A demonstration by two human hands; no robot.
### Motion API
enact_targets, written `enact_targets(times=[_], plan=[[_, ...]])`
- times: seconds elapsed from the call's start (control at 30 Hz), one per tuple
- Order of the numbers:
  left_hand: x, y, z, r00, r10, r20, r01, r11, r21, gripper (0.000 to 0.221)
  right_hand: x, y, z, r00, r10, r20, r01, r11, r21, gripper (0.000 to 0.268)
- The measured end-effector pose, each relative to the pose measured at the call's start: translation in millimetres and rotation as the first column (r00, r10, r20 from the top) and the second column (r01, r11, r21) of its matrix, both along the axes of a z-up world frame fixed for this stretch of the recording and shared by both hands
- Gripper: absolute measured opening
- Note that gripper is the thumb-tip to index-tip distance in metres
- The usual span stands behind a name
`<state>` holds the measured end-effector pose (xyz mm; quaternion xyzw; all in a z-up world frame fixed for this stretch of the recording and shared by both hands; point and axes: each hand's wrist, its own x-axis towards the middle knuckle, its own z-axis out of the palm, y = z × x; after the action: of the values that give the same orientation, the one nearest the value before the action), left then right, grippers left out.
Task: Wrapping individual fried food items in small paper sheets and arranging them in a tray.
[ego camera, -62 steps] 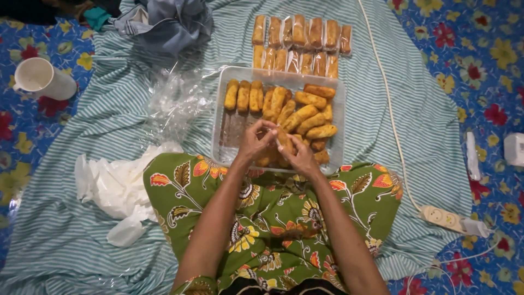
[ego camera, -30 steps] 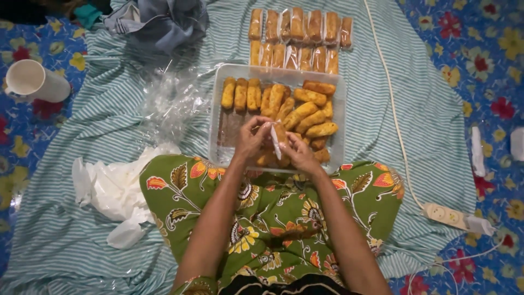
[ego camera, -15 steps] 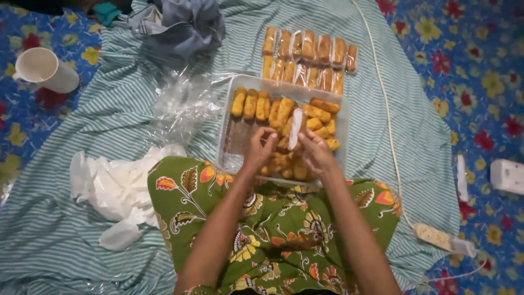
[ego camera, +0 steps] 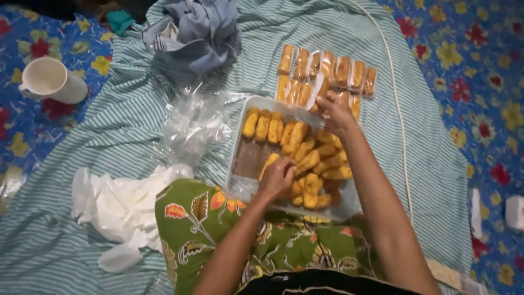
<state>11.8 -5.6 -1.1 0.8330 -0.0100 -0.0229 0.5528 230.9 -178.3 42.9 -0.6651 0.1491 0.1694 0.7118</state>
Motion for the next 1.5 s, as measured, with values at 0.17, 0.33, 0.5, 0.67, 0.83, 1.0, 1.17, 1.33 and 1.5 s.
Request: enact_targets(times=[0.17, 0.33, 0.5, 0.67, 0.83, 1.0, 1.17, 1.33, 1.5], plan=[[5.6, -0.5, 9.5, 1.000, -0.003, -0.030, 0.003, 1.000, 0.018, 0.014, 59.4, 17.4, 6.0, 0.996, 0.031, 0.088, -0.009, 0.971, -0.237, 0.046], [11.9, -1.7, 2.7, 0.999, -0.033, -0.015, 0.034, 0.999, 0.038, 0.013, 105.4, 32.1, -7.9, 0.991, 0.048, 0.123, 0.004, 0.922, -0.387, 0.058], [13.3, 0.2, 9.7, 0.999, -0.035, -0.026, 0.035, 0.999, 0.007, 0.011, 149.8, 30.9, -58.7, 0.986, 0.000, 0.164, 0.081, 0.869, -0.487, 0.057], [13.3, -0.6, 13.7, 0.998, -0.052, -0.027, 0.052, 0.999, -0.001, 0.013, 152.0, 43.6, -53.4, 0.985, 0.065, 0.162, 0.063, 0.729, -0.681, 0.051], [14.7, 0.1, 22.3, 0.999, -0.036, -0.019, 0.035, 0.998, -0.049, 0.012, 138.5, 55.0, -27.5, 0.982, 0.129, 0.141, 0.033, 0.609, -0.792, 0.042], [13.9, -1.3, 15.4, 0.999, -0.034, 0.007, 0.034, 0.998, -0.050, 0.011, 123.7, 54.1, -2.4, 0.961, 0.201, 0.189, 0.039, 0.581, -0.813, 0.032], [14.3, -0.3, 24.0, 1.000, -0.025, 0.008, 0.025, 0.997, -0.067, 0.011, 109.5, 52.9, -2.3, 0.808, 0.489, 0.328, 0.112, 0.420, -0.901, 0.034], [12.8, -1.7, 19.7, 0.999, -0.020, 0.029, 0.022, 0.997, -0.076, 0.011, 102.9, 45.7, -33.4, 0.638, 0.691, 0.338, 0.158, 0.313, -0.937, 0.032], [14.0, -1.0, 20.7, 0.999, -0.014, 0.031, 0.016, 0.997, -0.076, 0.012, 109.2, 40.9, -47.8, 0.652, 0.656, 0.380, 0.175, 0.357, -0.918, 0.036]])
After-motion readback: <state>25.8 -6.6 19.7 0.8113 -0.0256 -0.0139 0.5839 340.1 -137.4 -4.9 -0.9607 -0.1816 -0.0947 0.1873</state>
